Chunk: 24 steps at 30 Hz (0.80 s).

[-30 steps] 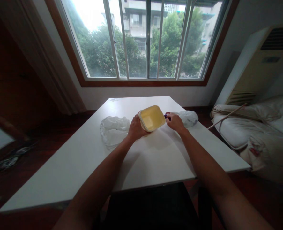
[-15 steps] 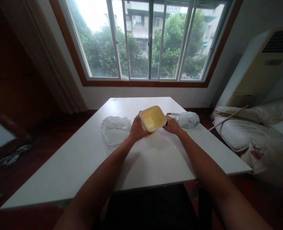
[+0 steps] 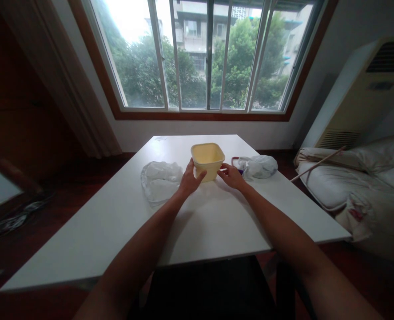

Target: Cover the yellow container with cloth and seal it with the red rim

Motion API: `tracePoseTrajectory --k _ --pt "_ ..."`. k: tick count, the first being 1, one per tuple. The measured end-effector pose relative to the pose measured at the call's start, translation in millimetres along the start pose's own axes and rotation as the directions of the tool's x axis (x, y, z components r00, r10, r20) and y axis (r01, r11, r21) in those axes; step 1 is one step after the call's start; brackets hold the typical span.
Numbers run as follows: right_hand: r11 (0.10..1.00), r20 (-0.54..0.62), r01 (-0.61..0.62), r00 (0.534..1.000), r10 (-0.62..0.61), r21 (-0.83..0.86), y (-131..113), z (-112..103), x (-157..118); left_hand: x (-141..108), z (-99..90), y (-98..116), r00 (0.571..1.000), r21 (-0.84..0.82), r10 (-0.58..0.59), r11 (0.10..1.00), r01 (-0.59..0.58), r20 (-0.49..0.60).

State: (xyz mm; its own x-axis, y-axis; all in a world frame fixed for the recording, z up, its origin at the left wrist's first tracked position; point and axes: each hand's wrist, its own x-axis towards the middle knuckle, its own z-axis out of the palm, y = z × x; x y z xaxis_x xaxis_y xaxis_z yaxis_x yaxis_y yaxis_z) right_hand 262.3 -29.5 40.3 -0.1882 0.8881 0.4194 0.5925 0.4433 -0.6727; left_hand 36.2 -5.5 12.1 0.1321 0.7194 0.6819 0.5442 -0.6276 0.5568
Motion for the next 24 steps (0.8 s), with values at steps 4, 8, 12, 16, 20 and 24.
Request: tracePoseTrajectory --k 4,8,12,16,20,24 --pt "0.998 0.006 -0.032 0.999 0.031 0.050 4.1 5.3 1.4 -1.7 4.0 -10.0 0.995 -0.057 -0.095 0.994 0.097 0.030" --pt "0.995 0.036 -0.057 0.998 0.054 0.085 3.2 8.2 0.8 -1.8 3.4 -14.8 0.994 -0.068 -0.105 0.992 0.106 0.024" --pt "0.997 -0.031 -0.072 0.997 0.072 -0.004 -3.3 2.6 -0.8 -0.2 -2.7 -6.5 0.984 -0.015 -0.162 0.987 0.162 -0.079" --pt "0.995 -0.100 -0.064 0.993 0.056 -0.081 -8.8 -6.9 -1.6 0.3 -9.5 8.7 0.962 0.078 -0.264 0.960 0.269 -0.068" --pt "1.000 -0.004 -0.004 1.000 0.004 -0.013 -3.6 -2.5 -0.6 -3.4 -11.3 16.2 0.950 0.111 -0.302 0.950 0.293 0.081" --pt "0.999 0.032 0.035 0.999 -0.036 0.035 4.6 9.6 0.3 -7.1 -10.7 16.6 0.942 0.130 -0.305 0.949 0.288 0.137"
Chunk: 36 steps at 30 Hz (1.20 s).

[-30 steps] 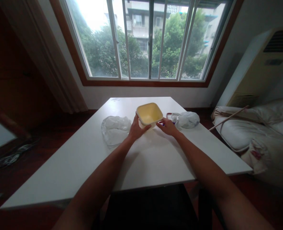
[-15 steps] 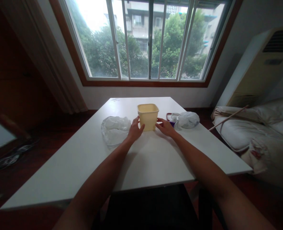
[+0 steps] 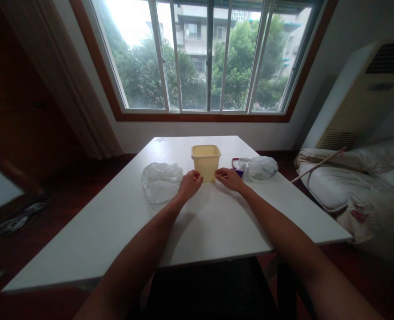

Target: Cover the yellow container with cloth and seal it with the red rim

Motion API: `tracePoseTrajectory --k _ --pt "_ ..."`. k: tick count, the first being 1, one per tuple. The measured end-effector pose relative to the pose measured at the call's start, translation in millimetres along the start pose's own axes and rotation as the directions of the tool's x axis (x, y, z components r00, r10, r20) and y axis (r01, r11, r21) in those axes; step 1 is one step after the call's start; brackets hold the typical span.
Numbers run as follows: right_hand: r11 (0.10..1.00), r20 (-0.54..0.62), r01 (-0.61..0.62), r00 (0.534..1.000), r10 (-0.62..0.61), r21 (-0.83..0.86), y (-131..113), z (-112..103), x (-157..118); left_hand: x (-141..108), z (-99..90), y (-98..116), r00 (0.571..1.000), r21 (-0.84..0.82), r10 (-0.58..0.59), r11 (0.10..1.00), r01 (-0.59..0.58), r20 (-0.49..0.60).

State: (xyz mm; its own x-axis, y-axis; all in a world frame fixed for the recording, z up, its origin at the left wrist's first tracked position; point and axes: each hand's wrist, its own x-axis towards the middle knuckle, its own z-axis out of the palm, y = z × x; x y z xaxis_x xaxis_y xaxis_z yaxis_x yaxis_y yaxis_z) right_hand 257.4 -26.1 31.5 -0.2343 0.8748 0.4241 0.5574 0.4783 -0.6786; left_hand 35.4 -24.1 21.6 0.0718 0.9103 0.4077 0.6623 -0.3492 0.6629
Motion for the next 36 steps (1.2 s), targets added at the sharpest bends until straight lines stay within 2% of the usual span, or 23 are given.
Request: tracePoseTrajectory --k 7,12,17,20,23,25,26,29,32,34,36 --pt "1.000 0.062 -0.005 0.998 0.005 0.002 6.0 4.1 -2.2 -2.1 0.7 -0.5 0.999 0.094 -0.020 0.995 0.015 0.044" --pt "0.996 0.093 0.067 0.994 -0.062 -0.051 17.8 11.4 -2.3 -2.7 1.7 -1.7 0.994 0.133 0.033 0.990 -0.047 0.102" --pt "0.991 0.095 0.079 0.993 -0.069 -0.109 21.5 13.4 -1.9 -0.2 -13.0 4.3 0.982 0.391 0.148 0.902 -0.184 0.121" --pt "0.985 0.108 0.113 0.989 -0.100 -0.131 16.4 9.1 -2.4 0.9 -32.6 6.8 0.994 0.567 0.074 0.817 -0.104 0.077" --pt "0.982 0.130 0.134 0.985 -0.117 -0.135 9.9 5.4 -3.4 1.7 -51.3 2.6 0.987 0.634 -0.144 0.771 0.065 0.074" --pt "0.983 0.142 0.120 0.985 -0.101 -0.136 5.9 4.1 -4.5 2.3 -58.4 -1.9 0.954 0.619 -0.267 0.775 0.128 0.137" --pt "0.985 0.151 0.112 0.984 -0.091 -0.133 3.9 3.7 -5.3 2.5 -59.8 -3.5 0.941 0.602 -0.292 0.787 0.134 0.172" --pt "0.991 0.195 0.105 0.977 -0.087 -0.085 -2.7 2.7 -8.2 2.2 -56.4 -1.9 0.941 0.553 -0.250 0.829 0.086 0.229" --pt "0.991 0.251 0.133 0.959 -0.133 0.018 -9.9 2.1 -11.2 1.1 -46.6 9.7 0.963 0.436 -0.100 0.900 -0.019 0.249" --pt "0.984 0.275 0.155 0.946 -0.172 0.084 -13.8 2.2 -12.2 0.3 -39.2 19.7 0.968 0.224 0.064 0.967 -0.120 0.244" --pt "0.975 0.283 0.182 0.936 -0.211 0.125 -16.4 2.3 -11.7 -0.9 -32.4 28.2 0.960 -0.035 0.196 0.981 -0.193 0.198"
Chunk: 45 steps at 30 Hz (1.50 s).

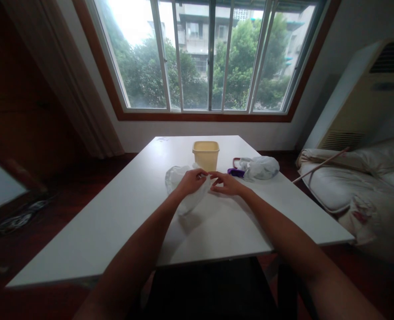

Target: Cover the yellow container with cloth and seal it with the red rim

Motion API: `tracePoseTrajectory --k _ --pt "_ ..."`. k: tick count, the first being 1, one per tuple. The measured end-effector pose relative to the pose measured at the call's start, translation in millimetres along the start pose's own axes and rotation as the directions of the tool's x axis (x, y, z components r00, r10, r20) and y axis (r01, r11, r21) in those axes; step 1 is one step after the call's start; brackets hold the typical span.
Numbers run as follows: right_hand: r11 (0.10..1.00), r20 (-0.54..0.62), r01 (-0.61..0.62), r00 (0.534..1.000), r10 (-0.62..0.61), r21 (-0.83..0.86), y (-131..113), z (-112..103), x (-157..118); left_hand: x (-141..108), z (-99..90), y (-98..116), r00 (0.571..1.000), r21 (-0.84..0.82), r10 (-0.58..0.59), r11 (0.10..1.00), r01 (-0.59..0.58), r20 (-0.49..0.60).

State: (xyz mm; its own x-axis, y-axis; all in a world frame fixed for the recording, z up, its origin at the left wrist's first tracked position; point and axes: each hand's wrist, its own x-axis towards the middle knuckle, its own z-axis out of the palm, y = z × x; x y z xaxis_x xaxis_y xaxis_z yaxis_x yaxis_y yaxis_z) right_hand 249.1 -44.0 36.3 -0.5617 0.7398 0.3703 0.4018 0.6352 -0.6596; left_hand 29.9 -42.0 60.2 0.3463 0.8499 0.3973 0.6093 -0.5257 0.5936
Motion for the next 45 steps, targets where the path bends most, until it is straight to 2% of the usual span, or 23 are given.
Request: tracePoseTrajectory --k 3,6,9,12,15,17,19,22,27,31,34,37,41,45 --pt "0.999 -0.037 0.024 0.999 -0.025 -0.035 -1.2 -2.7 2.7 0.7 8.7 6.8 0.996 -0.230 0.055 0.971 -0.070 -0.071" --pt "0.994 -0.115 0.003 0.993 -0.015 -0.108 -1.8 -9.9 4.3 -1.3 13.7 7.0 0.991 -0.285 0.085 0.952 -0.111 -0.101" --pt "0.993 -0.232 -0.030 0.973 0.003 -0.115 -3.0 -18.3 3.7 -4.9 14.1 4.5 0.988 -0.200 0.143 0.968 -0.153 -0.062" --pt "0.996 -0.360 -0.057 0.932 0.029 -0.066 -3.8 -25.0 2.3 -8.1 12.0 1.5 0.987 -0.002 0.161 0.987 -0.161 0.006" --pt "0.999 -0.448 -0.048 0.893 0.037 -0.013 -1.8 -30.6 1.5 -8.7 10.1 -2.9 0.989 0.181 0.122 0.974 -0.136 0.086" --pt "0.998 -0.488 -0.055 0.871 0.047 -0.002 2.0 -34.9 1.1 -7.3 8.6 -6.7 0.991 0.210 0.071 0.973 -0.093 0.111" --pt "0.997 -0.522 -0.076 0.851 0.061 -0.008 7.3 -39.6 0.5 -4.6 6.2 -10.3 0.996 0.154 0.030 0.987 -0.042 0.078" --pt "0.993 -0.556 -0.110 0.828 0.075 -0.030 15.9 -46.6 -1.2 0.5 0.8 -14.8 0.999 -0.019 -0.026 0.999 0.026 -0.046" --pt "0.980 -0.626 -0.198 0.765 0.152 -0.004 26.0 -55.8 -6.0 8.5 -8.7 -22.9 0.952 -0.325 -0.179 0.941 0.092 -0.249" --pt "0.959 -0.644 -0.282 0.727 0.238 0.036 31.7 -60.9 -10.2 13.6 -17.0 -30.6 0.854 -0.538 -0.340 0.839 0.086 -0.394" --pt "0.928 -0.675 -0.367 0.669 0.312 0.065 34.7 -64.5 -12.2 17.6 -26.6 -37.8 0.745 -0.643 -0.459 0.764 0.053 -0.484" --pt "0.909 -0.726 -0.397 0.589 0.355 0.122 36.5 -69.5 -13.8 21.6 -40.0 -47.3 0.616 -0.706 -0.558 0.709 0.004 -0.557" --pt "0.881 -0.787 -0.428 0.465 0.405 0.200 41.7 -78.0 -15.8 24.2 -61.5 -62.2 0.442 -0.726 -0.635 0.685 -0.057 -0.634" --pt "0.879 -0.801 -0.401 0.420 0.426 0.257 50.3 -83.8 -15.2 23.2 -77.0 -75.3 0.300 -0.691 -0.641 0.716 -0.099 -0.707"
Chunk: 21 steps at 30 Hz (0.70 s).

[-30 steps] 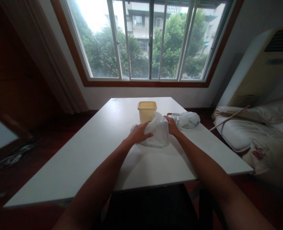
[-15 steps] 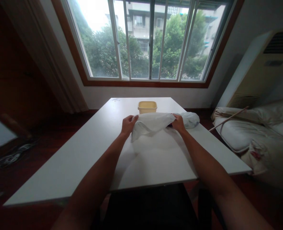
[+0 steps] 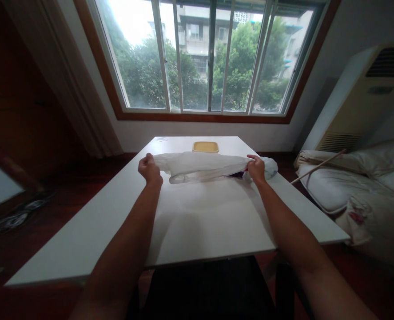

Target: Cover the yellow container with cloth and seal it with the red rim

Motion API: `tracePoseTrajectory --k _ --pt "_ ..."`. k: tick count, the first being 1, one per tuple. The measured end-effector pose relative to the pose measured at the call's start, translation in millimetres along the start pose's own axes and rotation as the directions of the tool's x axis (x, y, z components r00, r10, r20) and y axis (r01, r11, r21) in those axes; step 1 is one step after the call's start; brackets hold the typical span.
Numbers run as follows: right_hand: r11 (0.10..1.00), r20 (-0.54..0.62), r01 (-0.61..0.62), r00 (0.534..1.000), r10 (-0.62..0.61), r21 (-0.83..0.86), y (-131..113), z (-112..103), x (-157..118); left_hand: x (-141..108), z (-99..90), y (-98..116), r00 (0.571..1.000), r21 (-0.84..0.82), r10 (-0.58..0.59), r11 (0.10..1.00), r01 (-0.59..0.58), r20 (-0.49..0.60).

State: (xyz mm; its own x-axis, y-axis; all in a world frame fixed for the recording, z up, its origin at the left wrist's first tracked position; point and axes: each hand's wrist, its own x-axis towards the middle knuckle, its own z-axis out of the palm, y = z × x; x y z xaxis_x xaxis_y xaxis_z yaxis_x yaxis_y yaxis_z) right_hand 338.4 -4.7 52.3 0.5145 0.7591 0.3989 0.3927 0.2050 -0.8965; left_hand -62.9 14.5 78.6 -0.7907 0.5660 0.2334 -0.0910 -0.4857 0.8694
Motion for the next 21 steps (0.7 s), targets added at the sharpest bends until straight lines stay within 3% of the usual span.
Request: tracePoseTrajectory --k 3,5,7,10,12,15,18,21 --pt "0.998 0.014 -0.031 0.999 0.030 0.053 1.5 2.4 2.5 0.7 -3.5 -1.2 0.988 0.136 0.152 0.978 -0.155 0.036" --pt "0.998 0.031 -0.019 0.999 0.017 0.062 -0.3 4.7 1.3 -6.6 -4.5 -2.1 0.933 0.275 0.301 0.896 -0.347 0.197" --pt "0.998 0.073 0.022 0.997 -0.026 0.059 -4.3 6.9 -2.1 -19.0 -4.9 -2.8 0.810 0.370 0.381 0.746 -0.554 0.445" --pt "0.979 0.144 0.205 0.969 -0.201 -0.014 -13.9 9.5 -10.9 -42.4 -5.2 -5.3 0.567 0.376 0.255 0.532 -0.759 0.783" --pt "0.915 0.189 0.397 0.906 -0.379 -0.072 -22.4 10.6 -18.8 -58.4 -5.6 -8.5 0.442 0.357 0.092 0.454 -0.816 0.892" --pt "0.823 0.294 0.567 0.793 -0.534 -0.038 -37.2 12.5 -34.3 -79.6 -6.3 -14.1 0.355 0.372 -0.121 0.412 -0.832 0.927" --pt "0.815 0.502 0.575 0.688 -0.525 0.064 -50.5 16.8 -54.8 -95.6 -6.7 -17.6 0.290 0.364 -0.236 0.400 -0.841 0.928" --pt "0.812 0.729 0.567 0.495 -0.473 0.141 -56.9 24.6 -76.6 -106.4 -6.8 -18.0 0.234 0.328 -0.272 0.386 -0.862 0.934"
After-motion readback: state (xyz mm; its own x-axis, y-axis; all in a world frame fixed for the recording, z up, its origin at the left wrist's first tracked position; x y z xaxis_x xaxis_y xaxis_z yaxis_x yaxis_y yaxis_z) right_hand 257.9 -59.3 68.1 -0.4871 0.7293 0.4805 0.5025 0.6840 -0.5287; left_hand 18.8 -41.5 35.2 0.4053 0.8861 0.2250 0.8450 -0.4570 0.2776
